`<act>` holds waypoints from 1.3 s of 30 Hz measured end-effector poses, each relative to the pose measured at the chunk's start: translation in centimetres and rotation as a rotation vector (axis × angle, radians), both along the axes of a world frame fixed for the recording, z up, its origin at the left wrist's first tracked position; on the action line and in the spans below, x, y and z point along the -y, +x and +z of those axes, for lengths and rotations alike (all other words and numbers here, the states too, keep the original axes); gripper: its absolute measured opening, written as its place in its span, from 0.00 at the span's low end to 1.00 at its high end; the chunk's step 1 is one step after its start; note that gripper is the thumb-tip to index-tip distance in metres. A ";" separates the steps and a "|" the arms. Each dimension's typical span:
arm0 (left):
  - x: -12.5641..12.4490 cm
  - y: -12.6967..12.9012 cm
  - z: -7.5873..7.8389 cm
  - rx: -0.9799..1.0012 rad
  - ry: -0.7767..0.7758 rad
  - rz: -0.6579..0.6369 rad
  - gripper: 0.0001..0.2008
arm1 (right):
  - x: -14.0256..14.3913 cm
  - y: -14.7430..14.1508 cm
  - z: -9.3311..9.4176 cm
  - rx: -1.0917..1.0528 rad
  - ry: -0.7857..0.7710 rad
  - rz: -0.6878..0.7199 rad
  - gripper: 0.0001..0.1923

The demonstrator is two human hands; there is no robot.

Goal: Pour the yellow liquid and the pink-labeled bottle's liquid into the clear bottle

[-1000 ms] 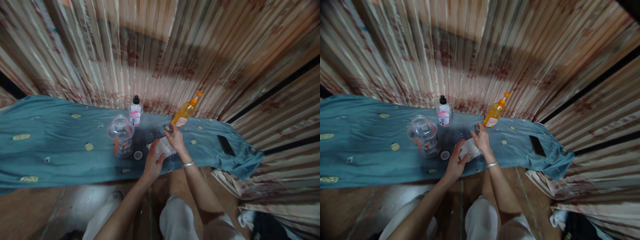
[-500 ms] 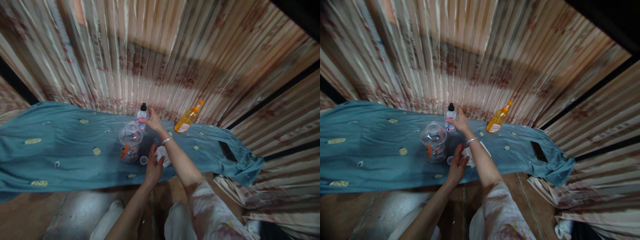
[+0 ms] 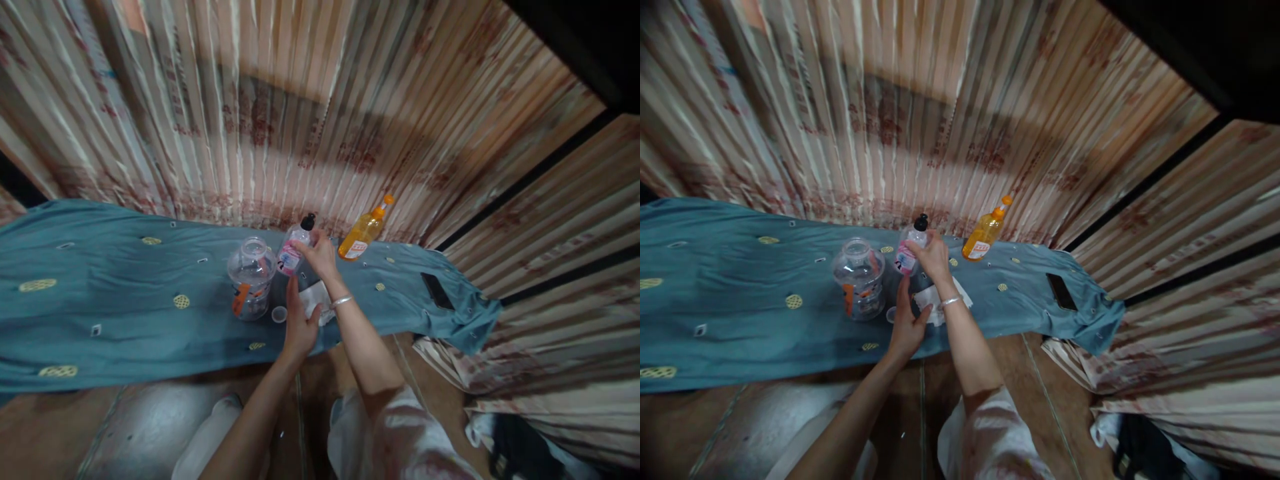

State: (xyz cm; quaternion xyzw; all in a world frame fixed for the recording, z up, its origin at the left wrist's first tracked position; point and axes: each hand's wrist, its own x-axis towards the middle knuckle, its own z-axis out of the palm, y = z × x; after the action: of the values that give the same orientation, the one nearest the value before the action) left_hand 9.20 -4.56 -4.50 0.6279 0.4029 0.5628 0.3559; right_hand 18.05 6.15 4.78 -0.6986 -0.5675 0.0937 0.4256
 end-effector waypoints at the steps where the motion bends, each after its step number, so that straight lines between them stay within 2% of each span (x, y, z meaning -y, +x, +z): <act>1: -0.1 0.1 0.2 -0.027 0.047 0.028 0.39 | 1.3 0.4 0.1 0.004 -0.001 -0.026 0.33; 7: -1.0 1.4 1.0 -0.178 0.216 0.139 0.47 | 8.4 1.4 0.9 0.039 0.011 -0.105 0.31; 10: -1.4 1.8 1.3 -0.236 0.224 0.183 0.50 | 11.3 1.4 1.6 0.057 -0.002 -0.107 0.29; 15: -1.3 1.9 1.4 -0.258 0.234 0.115 0.51 | 13.9 1.6 2.1 0.006 -0.037 -0.092 0.27; 20: -0.9 1.8 1.4 -0.268 0.163 0.071 0.50 | 12.6 2.6 2.2 -0.198 0.089 -0.017 0.28; 23: -0.8 1.8 1.5 -0.264 0.119 0.055 0.50 | 10.9 3.2 1.9 -0.261 0.135 -0.019 0.23; 27: -0.8 1.6 1.5 -0.264 0.100 0.041 0.51 | 9.6 3.2 1.1 -0.386 0.188 0.048 0.18; 35: -1.6 1.7 1.2 -0.270 0.056 0.023 0.52 | 9.2 2.6 0.9 -0.607 0.231 0.133 0.13; 39: -2.1 1.9 1.2 -0.273 0.043 0.049 0.50 | 9.2 2.6 0.6 -0.688 0.244 0.147 0.14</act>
State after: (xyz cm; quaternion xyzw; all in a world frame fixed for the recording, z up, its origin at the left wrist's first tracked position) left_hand 11.08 -2.44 -3.29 0.6962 0.4505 0.4891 0.2705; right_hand 20.61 -3.03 5.35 -0.5278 -0.4468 0.2853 0.6636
